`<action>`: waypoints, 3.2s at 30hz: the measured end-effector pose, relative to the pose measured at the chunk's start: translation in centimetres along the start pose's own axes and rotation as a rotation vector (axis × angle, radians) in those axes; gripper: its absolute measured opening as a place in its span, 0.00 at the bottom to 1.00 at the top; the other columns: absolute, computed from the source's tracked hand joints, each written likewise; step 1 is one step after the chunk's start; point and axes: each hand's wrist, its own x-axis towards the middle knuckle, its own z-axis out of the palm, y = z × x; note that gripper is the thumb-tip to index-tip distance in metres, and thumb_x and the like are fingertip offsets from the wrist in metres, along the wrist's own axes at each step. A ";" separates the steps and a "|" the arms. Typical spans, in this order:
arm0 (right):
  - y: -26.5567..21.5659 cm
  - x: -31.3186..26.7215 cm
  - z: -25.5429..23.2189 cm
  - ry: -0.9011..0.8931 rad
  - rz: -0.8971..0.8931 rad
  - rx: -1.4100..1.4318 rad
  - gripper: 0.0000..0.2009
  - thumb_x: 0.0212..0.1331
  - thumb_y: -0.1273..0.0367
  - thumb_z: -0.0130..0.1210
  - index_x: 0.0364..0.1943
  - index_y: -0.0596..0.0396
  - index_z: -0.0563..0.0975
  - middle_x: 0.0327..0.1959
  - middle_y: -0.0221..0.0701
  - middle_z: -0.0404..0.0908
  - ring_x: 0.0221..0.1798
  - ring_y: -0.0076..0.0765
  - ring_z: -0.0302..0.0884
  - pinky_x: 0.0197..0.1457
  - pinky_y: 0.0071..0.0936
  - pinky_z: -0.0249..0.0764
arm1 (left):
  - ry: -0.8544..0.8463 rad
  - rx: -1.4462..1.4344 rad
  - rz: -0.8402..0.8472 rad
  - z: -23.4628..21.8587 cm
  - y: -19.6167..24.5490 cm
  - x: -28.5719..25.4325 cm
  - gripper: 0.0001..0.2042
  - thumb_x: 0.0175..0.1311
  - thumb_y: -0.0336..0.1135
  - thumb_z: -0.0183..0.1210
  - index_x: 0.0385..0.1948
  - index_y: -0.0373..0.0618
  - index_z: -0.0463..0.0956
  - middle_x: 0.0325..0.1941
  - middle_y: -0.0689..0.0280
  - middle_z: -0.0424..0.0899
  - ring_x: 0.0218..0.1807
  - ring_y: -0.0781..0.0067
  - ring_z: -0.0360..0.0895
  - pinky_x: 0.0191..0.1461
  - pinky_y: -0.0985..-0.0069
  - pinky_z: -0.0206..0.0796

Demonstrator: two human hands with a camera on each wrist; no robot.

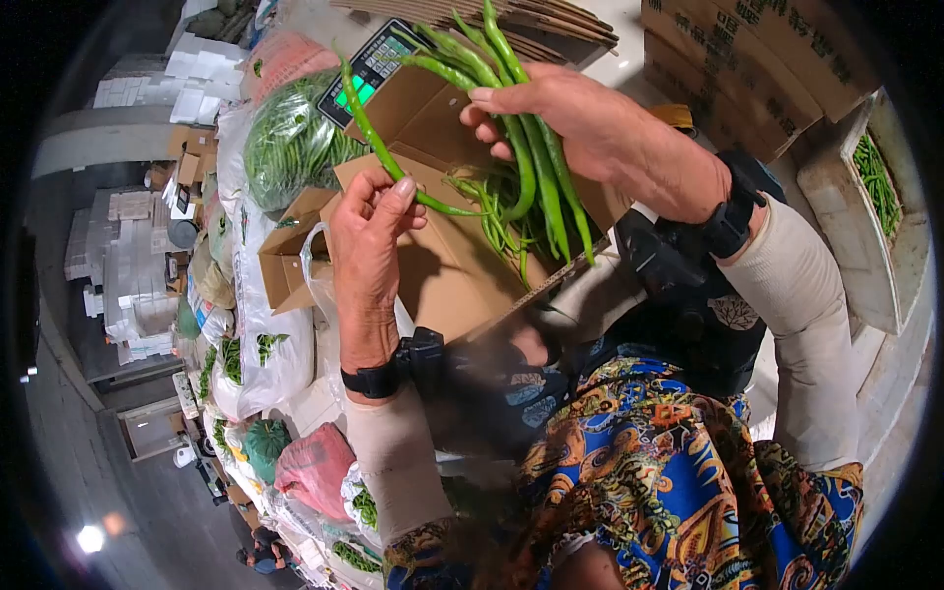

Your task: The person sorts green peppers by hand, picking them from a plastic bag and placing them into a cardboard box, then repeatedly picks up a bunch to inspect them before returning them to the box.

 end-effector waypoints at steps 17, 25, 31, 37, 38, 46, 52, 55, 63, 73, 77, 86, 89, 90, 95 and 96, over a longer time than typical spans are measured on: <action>3.0 1.1 0.8 0.025 0.058 0.171 0.16 0.58 0.66 0.58 0.48 0.56 0.72 0.41 0.32 0.77 0.44 0.30 0.75 0.49 0.28 0.74 | -0.111 0.249 0.081 5.6 -0.8 0.1 0.15 0.53 0.32 0.66 0.39 0.40 0.71 0.26 0.71 0.76 0.25 0.86 0.67 0.30 0.87 0.60; 2.2 1.2 -0.5 -0.077 0.021 0.091 0.15 0.58 0.68 0.58 0.46 0.59 0.72 0.40 0.32 0.77 0.43 0.26 0.75 0.50 0.25 0.73 | -0.136 -0.092 -0.064 2.4 0.5 -0.1 0.11 0.58 0.35 0.62 0.39 0.40 0.76 0.29 0.71 0.78 0.26 0.86 0.70 0.33 0.87 0.63; 1.7 0.9 -0.1 0.200 0.129 0.079 0.13 0.62 0.73 0.50 0.49 0.62 0.69 0.41 0.37 0.78 0.40 0.27 0.78 0.44 0.21 0.78 | 0.042 0.040 0.038 -0.8 -0.2 0.3 0.10 0.62 0.35 0.57 0.40 0.39 0.73 0.33 0.66 0.80 0.29 0.83 0.71 0.35 0.85 0.65; 1.7 1.0 -0.5 0.084 0.083 0.052 0.15 0.62 0.74 0.48 0.52 0.65 0.68 0.45 0.41 0.78 0.43 0.30 0.79 0.47 0.22 0.79 | 0.030 0.069 0.046 -1.4 -0.4 0.6 0.10 0.63 0.35 0.56 0.40 0.39 0.72 0.35 0.63 0.80 0.30 0.82 0.72 0.36 0.84 0.66; 1.7 1.2 -0.7 0.084 0.085 0.052 0.15 0.62 0.74 0.48 0.52 0.65 0.68 0.45 0.41 0.78 0.43 0.30 0.79 0.47 0.22 0.79 | 0.023 0.080 0.055 -1.3 -0.4 0.6 0.10 0.63 0.35 0.56 0.40 0.39 0.72 0.35 0.63 0.80 0.30 0.82 0.72 0.36 0.84 0.66; 1.9 1.3 -0.7 -0.047 0.112 0.252 0.18 0.62 0.73 0.49 0.54 0.70 0.67 0.51 0.45 0.75 0.51 0.36 0.78 0.53 0.24 0.77 | 0.125 0.464 -0.005 -0.6 -1.9 0.9 0.14 0.63 0.38 0.56 0.41 0.36 0.72 0.34 0.64 0.78 0.33 0.81 0.73 0.37 0.83 0.66; 2.7 0.8 1.0 -0.026 0.093 0.229 0.16 0.62 0.73 0.47 0.53 0.64 0.69 0.49 0.39 0.77 0.48 0.34 0.76 0.54 0.34 0.74 | 0.014 0.083 0.040 5.3 -0.3 0.0 0.15 0.56 0.35 0.64 0.40 0.37 0.72 0.31 0.64 0.79 0.32 0.82 0.74 0.33 0.83 0.66; 3.2 0.9 1.4 -0.038 0.067 0.244 0.15 0.61 0.72 0.49 0.52 0.60 0.69 0.48 0.38 0.76 0.48 0.35 0.76 0.54 0.35 0.74 | -0.037 -0.026 0.063 5.8 -1.9 1.0 0.13 0.55 0.32 0.65 0.37 0.36 0.73 0.32 0.66 0.78 0.32 0.85 0.72 0.34 0.85 0.65; 2.3 1.5 0.2 0.087 0.083 0.203 0.17 0.63 0.72 0.48 0.55 0.64 0.66 0.51 0.44 0.75 0.48 0.33 0.78 0.51 0.25 0.77 | -0.004 -0.031 -0.031 2.7 -0.8 1.3 0.11 0.58 0.35 0.62 0.38 0.39 0.78 0.29 0.71 0.79 0.29 0.86 0.70 0.32 0.88 0.60; 2.2 1.4 -0.6 0.134 0.092 0.099 0.15 0.63 0.67 0.51 0.49 0.63 0.74 0.37 0.28 0.76 0.35 0.19 0.72 0.40 0.18 0.73 | 0.027 0.222 -0.160 -0.7 -5.5 2.6 0.21 0.60 0.40 0.60 0.50 0.36 0.70 0.37 0.63 0.79 0.32 0.80 0.74 0.34 0.85 0.69; 2.9 1.7 -0.1 0.188 0.045 0.121 0.13 0.63 0.65 0.51 0.44 0.60 0.75 0.35 0.25 0.74 0.36 0.19 0.69 0.40 0.19 0.70 | 0.100 0.441 0.086 2.0 -2.7 1.7 0.28 0.55 0.45 0.63 0.52 0.35 0.67 0.40 0.61 0.78 0.35 0.77 0.75 0.35 0.83 0.70; 3.8 2.6 0.0 0.076 0.067 0.215 0.11 0.62 0.65 0.53 0.44 0.56 0.73 0.37 0.27 0.75 0.40 0.26 0.71 0.45 0.25 0.69 | -0.106 0.498 0.015 7.0 -1.5 0.7 0.17 0.55 0.33 0.60 0.45 0.37 0.68 0.34 0.64 0.80 0.29 0.80 0.75 0.29 0.79 0.68; 3.3 2.7 -0.9 -0.111 0.016 0.170 0.13 0.62 0.66 0.52 0.47 0.58 0.72 0.41 0.29 0.75 0.45 0.28 0.71 0.49 0.25 0.69 | -0.140 0.156 -0.065 5.7 -1.8 1.1 0.16 0.59 0.30 0.56 0.48 0.38 0.67 0.36 0.62 0.81 0.31 0.76 0.79 0.29 0.78 0.68; 3.3 2.8 -1.0 -0.164 -0.034 0.092 0.14 0.63 0.66 0.52 0.48 0.60 0.71 0.43 0.30 0.75 0.47 0.29 0.71 0.51 0.25 0.69 | -0.170 0.013 -0.108 5.0 -1.8 1.1 0.16 0.60 0.30 0.55 0.50 0.39 0.68 0.37 0.63 0.81 0.33 0.76 0.79 0.30 0.80 0.68; 2.7 2.9 -0.7 -0.144 0.050 0.072 0.11 0.64 0.70 0.48 0.47 0.61 0.69 0.43 0.35 0.75 0.48 0.32 0.72 0.53 0.28 0.69 | -0.250 -0.216 -0.174 3.2 -1.6 1.0 0.18 0.62 0.33 0.56 0.53 0.42 0.68 0.39 0.62 0.81 0.38 0.75 0.80 0.35 0.83 0.67; 2.9 3.5 -0.9 -0.180 0.057 0.049 0.13 0.63 0.69 0.50 0.48 0.61 0.70 0.43 0.33 0.75 0.49 0.30 0.71 0.54 0.26 0.68 | -0.252 -0.236 -0.181 3.2 -1.5 1.0 0.19 0.61 0.34 0.57 0.53 0.41 0.68 0.39 0.63 0.81 0.38 0.74 0.80 0.35 0.84 0.68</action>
